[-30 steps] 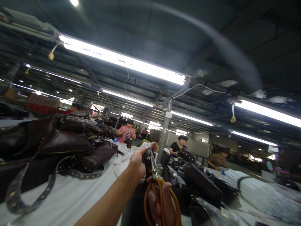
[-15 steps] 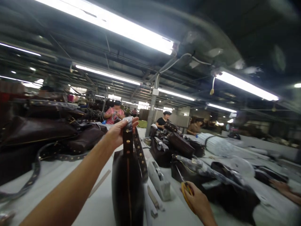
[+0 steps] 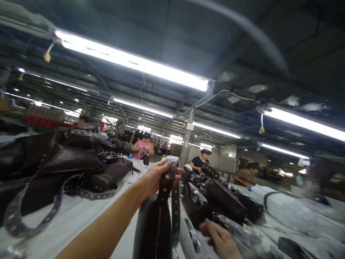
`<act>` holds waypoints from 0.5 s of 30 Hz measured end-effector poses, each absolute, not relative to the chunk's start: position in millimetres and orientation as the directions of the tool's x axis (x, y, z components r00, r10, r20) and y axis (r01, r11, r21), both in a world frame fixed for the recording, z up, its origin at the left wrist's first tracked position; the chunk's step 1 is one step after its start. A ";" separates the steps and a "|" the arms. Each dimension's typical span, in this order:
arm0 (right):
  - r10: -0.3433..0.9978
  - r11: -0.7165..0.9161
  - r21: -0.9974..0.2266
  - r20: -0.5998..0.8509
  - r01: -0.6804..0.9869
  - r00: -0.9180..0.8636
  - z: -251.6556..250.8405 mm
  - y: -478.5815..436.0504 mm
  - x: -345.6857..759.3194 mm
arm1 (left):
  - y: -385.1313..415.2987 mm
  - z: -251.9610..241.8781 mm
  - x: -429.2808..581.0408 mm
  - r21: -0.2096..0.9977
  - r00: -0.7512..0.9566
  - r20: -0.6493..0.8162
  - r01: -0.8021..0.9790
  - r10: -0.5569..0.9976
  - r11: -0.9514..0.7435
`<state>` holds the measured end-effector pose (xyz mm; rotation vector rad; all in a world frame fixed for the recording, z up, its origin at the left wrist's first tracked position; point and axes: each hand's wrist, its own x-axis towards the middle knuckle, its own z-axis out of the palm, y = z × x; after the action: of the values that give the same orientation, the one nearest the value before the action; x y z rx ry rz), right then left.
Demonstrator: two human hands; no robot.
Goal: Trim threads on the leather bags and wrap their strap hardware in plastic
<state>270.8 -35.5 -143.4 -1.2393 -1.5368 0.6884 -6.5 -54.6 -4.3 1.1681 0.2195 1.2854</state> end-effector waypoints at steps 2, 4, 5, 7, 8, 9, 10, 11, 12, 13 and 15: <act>0.948 0.231 -0.971 0.238 -0.057 -0.212 -93.2 -42.2 226.3 | -59.0 -7.9 1.0 0.803 0.383 0.448 -0.570 0.808 -0.175; 0.871 0.192 -0.949 0.282 -0.250 -0.402 -46.1 -50.9 185.7 | -61.3 -10.9 8.0 0.821 0.401 0.461 -0.532 0.792 -0.208; 0.829 0.219 -0.926 0.343 -0.308 -0.441 -26.0 -54.0 169.3 | -61.9 -12.2 10.3 0.820 0.395 0.479 -0.520 0.784 -0.240; 0.822 0.190 -0.919 0.341 -0.345 -0.456 4.7 -56.1 146.1 | -62.3 -16.3 10.3 0.811 0.360 0.529 -0.483 0.769 -0.332; 0.838 0.183 -0.916 0.335 -0.356 -0.432 15.1 -55.2 139.0 | -62.2 -19.8 7.7 0.808 0.347 0.553 -0.444 0.758 -0.386; 0.861 0.181 -0.914 0.326 -0.364 -0.391 22.7 -53.3 134.4 | -61.6 -24.8 3.7 0.808 0.349 0.573 -0.394 0.742 -0.438; 0.885 0.187 -0.909 0.321 -0.373 -0.338 28.0 -50.9 131.7 | -60.5 -31.6 -1.1 0.808 0.371 0.585 -0.339 0.721 -0.481; 0.903 0.204 -0.901 0.324 -0.382 -0.282 31.5 -48.6 130.3 | -58.7 -39.9 -6.0 0.810 0.408 0.586 -0.289 0.700 -0.510; 0.914 0.227 -0.894 0.332 -0.387 -0.231 33.6 -46.6 129.7 | -55.9 -49.4 -10.2 0.813 0.443 0.580 -0.254 0.684 -0.524; 0.917 0.249 -0.889 0.344 -0.383 -0.202 34.5 -45.2 129.5 | -52.3 -59.6 -12.9 0.815 0.464 0.574 -0.239 0.675 -0.528; 0.902 0.296 -0.885 0.383 -0.359 -0.201 34.0 -44.5 129.4 | -43.6 -78.7 -12.6 0.811 0.410 0.585 -0.263 0.700 -0.523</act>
<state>129.4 -44.5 34.0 -0.5709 -1.2956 1.2625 -12.6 -43.6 -78.7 1.7222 0.3835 1.2796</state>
